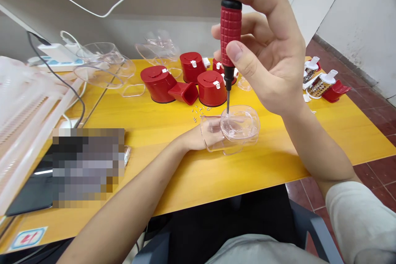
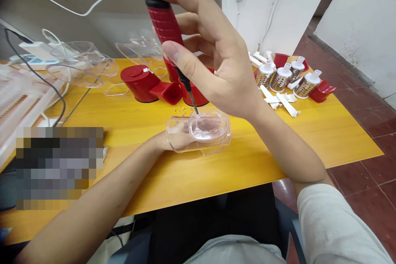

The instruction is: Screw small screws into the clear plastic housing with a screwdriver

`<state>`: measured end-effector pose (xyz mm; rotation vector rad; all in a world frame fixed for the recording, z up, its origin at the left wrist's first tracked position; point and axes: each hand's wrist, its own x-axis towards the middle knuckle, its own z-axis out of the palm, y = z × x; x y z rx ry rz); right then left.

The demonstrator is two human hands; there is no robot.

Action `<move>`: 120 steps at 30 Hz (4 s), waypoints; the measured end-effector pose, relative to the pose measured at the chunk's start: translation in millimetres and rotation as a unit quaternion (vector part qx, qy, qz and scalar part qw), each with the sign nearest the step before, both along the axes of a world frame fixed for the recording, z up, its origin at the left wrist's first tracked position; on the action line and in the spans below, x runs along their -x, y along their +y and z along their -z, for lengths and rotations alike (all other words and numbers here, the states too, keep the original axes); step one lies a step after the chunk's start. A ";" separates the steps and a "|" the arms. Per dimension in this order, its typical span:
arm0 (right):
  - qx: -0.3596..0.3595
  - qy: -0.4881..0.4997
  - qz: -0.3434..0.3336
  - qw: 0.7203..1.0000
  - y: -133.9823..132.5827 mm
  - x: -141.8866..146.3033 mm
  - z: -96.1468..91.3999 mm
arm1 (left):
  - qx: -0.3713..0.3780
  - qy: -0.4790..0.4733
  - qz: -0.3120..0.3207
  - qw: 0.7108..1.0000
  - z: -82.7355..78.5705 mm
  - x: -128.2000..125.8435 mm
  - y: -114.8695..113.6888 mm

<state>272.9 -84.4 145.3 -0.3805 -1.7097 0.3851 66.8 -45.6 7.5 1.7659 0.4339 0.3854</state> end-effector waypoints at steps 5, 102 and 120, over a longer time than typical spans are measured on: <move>0.025 -0.006 0.031 0.999 -9.9 0.9 -3.5 | 0.003 0.014 0.004 1.000 3.7 3.1 2.4; 0.010 0.055 -0.053 0.997 3.8 4.3 4.1 | 0.007 -0.040 0.009 0.999 7.6 3.9 2.5; 0.002 0.044 -0.044 0.998 -0.6 2.6 0.8 | 0.011 -0.019 -0.008 1.000 -0.8 2.0 -0.9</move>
